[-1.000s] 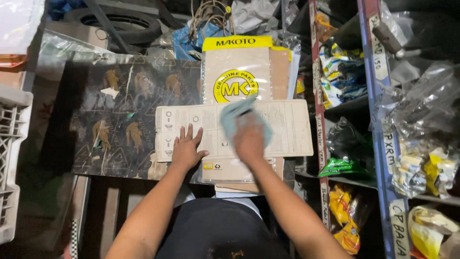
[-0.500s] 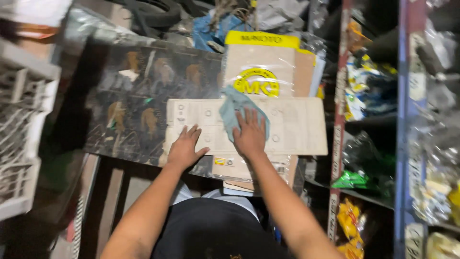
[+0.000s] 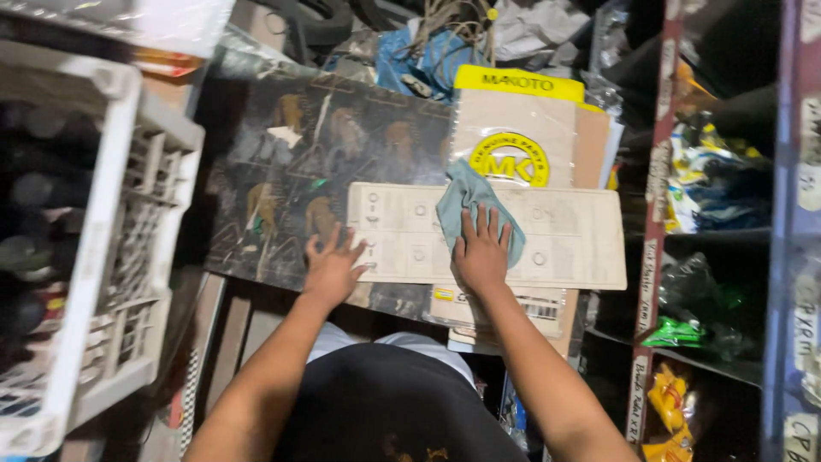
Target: The person wipes the surface of several plastic-wrapped packages with a cloth. They handle multiple items, including packages labeled 'GRS' and 'MAKOTO', wiping them individually on a cluttered table.
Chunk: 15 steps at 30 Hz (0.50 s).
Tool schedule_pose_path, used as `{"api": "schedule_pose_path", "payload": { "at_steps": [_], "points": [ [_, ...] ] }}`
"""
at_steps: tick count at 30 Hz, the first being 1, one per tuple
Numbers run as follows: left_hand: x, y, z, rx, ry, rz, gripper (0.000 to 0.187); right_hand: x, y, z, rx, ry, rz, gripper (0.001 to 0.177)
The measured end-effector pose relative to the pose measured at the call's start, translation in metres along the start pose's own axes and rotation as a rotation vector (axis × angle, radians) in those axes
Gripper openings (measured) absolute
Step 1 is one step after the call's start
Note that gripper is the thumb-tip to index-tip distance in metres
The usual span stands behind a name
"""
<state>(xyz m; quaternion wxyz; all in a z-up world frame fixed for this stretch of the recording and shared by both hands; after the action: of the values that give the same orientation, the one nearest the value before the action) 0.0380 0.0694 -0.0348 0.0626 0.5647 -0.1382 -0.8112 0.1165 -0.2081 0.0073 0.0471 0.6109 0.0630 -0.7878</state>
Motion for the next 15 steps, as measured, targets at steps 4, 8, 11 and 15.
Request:
{"api": "schedule_pose_path", "payload": {
  "at_steps": [4, 8, 11, 15],
  "points": [
    [-0.011, -0.001, -0.01, 0.049, -0.042, -0.04, 0.05, 0.01, -0.06, 0.003, -0.13, -0.047, 0.096, 0.058],
    [-0.005, -0.004, -0.015, 0.098, -0.121, -0.058, 0.056, 0.04, -0.126, 0.016, -0.436, -0.129, 0.015, 0.062],
    [0.002, -0.017, -0.023, 0.125, -0.156, -0.09, 0.062, 0.046, -0.148, 0.006, -0.674, -0.16, 0.009, 0.066],
    [-0.002, -0.023, -0.028, 0.101, -0.218, -0.042, 0.079, 0.028, -0.116, -0.035, -0.427, -0.084, 0.156, 0.064]
  ]
}}
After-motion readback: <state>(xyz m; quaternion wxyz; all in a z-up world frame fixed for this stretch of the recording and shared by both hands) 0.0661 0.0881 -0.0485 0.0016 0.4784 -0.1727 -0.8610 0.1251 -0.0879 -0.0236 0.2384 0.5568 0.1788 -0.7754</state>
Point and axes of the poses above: each hand's wrist, its own z-axis away from the middle knuckle, its own x-axis out of the palm, y = z × x, the point moved 6 cm from there along -z, towards the middle knuckle
